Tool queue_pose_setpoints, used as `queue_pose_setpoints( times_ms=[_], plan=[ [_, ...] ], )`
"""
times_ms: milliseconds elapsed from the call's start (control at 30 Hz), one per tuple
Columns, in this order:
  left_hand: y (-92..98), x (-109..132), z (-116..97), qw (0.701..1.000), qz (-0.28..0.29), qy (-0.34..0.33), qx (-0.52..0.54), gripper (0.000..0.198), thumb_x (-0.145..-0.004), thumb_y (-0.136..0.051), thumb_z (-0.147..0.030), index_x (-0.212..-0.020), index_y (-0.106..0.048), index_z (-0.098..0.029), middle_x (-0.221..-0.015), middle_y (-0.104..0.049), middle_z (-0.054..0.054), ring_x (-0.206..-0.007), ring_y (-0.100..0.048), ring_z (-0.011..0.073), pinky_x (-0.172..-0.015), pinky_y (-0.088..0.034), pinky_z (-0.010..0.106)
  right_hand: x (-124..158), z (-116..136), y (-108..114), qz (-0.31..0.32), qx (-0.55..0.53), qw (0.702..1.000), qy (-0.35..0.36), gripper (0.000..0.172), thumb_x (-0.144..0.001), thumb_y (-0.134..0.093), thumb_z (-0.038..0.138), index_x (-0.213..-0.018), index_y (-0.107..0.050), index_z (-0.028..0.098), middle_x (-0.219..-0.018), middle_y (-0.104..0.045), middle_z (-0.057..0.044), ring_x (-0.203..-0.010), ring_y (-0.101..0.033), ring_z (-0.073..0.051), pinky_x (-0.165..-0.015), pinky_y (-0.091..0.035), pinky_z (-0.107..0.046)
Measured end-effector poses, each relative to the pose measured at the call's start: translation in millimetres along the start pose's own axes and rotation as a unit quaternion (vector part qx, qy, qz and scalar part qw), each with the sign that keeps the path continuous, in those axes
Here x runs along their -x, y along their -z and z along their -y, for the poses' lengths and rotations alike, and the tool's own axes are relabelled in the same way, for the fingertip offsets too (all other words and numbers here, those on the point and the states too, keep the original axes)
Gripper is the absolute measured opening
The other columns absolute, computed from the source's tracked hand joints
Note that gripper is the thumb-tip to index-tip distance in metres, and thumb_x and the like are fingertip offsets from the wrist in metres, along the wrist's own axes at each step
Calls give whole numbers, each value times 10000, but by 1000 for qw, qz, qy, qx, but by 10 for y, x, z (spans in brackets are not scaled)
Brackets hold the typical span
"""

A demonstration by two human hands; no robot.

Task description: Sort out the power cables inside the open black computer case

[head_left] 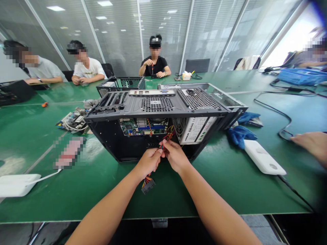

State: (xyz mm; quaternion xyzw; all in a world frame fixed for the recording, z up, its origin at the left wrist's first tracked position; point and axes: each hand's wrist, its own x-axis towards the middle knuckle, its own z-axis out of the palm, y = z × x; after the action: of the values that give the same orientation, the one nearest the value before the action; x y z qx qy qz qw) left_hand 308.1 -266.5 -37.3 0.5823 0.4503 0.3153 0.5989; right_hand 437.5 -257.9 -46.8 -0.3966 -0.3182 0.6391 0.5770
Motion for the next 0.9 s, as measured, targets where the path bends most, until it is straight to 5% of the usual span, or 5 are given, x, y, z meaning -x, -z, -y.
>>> queue_pose_setpoints(
  times_ms=[200,333,467,900],
  plan=[
    [27,-12,17,968,-70,-130,-203,261,-888,-481,-322,-713,-591,-162,-623,-566,10,-586,-519,122,-550,-358,209,-8,-6,11,0,-10,1000,-1,385,-663,-765,526,-748,-653,168,-542,-555,31,-477,-497,-104,-512,-347,-260],
    [9,-20,44,998,2,-30,-47,319,-917,-422,-428,-758,-532,-174,-436,-392,-76,-361,-369,85,-425,-305,200,-20,21,31,25,-17,999,-18,363,-662,-768,505,-748,-674,165,-522,-552,30,-445,-478,-99,-487,-342,-258],
    [-10,-15,36,995,57,11,84,364,-879,-477,-519,-750,-485,-178,-397,-326,-115,-297,-296,62,-369,-295,190,-25,51,38,45,-3,999,-29,386,-669,-756,516,-798,-706,155,-501,-545,30,-432,-463,-96,-482,-349,-260],
    [29,-34,18,989,59,27,135,415,-825,-552,-577,-743,-471,-178,-381,-322,-126,-285,-272,47,-340,-301,179,2,71,22,61,13,998,-13,457,-696,-716,587,-843,-709,154,-536,-578,14,-504,-506,-104,-545,-367,-256]
  ],
)
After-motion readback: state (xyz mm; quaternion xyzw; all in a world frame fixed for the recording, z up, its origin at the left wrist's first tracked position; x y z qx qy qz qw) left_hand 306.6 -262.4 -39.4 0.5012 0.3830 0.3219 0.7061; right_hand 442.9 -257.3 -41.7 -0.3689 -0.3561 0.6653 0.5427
